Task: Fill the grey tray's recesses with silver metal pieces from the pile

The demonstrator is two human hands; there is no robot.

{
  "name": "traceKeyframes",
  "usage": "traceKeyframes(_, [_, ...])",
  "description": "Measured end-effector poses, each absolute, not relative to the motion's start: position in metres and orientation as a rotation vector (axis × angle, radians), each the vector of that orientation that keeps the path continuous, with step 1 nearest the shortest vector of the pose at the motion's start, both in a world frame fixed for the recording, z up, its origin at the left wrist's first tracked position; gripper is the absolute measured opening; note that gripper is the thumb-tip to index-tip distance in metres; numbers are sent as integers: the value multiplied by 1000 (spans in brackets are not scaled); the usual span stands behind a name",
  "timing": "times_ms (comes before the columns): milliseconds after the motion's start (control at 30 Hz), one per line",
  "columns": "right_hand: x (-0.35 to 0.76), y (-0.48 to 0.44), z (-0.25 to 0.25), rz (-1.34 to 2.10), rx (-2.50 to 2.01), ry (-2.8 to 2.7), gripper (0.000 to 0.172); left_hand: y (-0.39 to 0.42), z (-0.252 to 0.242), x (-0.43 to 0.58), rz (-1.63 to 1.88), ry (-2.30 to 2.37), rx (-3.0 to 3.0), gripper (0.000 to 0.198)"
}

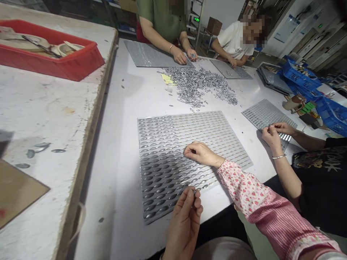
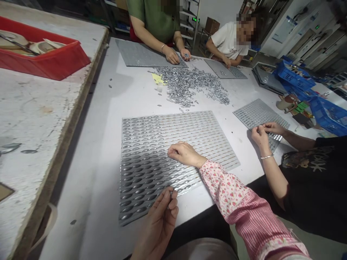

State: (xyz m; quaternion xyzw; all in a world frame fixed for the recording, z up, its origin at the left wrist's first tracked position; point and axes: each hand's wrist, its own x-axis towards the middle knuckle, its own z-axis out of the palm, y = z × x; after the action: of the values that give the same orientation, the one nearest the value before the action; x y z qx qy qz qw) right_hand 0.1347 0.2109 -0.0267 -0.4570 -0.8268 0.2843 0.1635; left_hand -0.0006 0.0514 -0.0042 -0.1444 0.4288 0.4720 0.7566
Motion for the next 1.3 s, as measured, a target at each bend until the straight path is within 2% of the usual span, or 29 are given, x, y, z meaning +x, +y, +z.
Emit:
traceKeyframes(433, [136,217,-27,714,-1202,-2563,15,51,-2,2,1032,928,-297,14])
traceKeyframes(633, [129,212,-36,635,-1321,-2396,12,52,0,2,1022,982,-305,19])
traceKeyframes(733, [132,202,-29,773,-1308,-2176,10,55,2,1,1056,1009,-305,17])
traceKeyframes(900, [142,167,3,1378,-997,-2086,14,65,0,2,1161,1014,-242,17])
traceKeyframes(1000, [143,151,9,1464,-963,-2037,15,69,1,5,1210,1011,-215,17])
traceKeyframes(1133, [146,156,-11,1598,-1117,-1502,26,70,5,6,1214,941,-213,20])
traceKeyframes(1233, [152,174,-27,1506,-1138,-1220,30,68,5,3,1148,893,-218,22])
traceKeyframes(1300, [157,186,-32,1436,-1169,-1290,28,66,3,1,1111,925,-227,18])
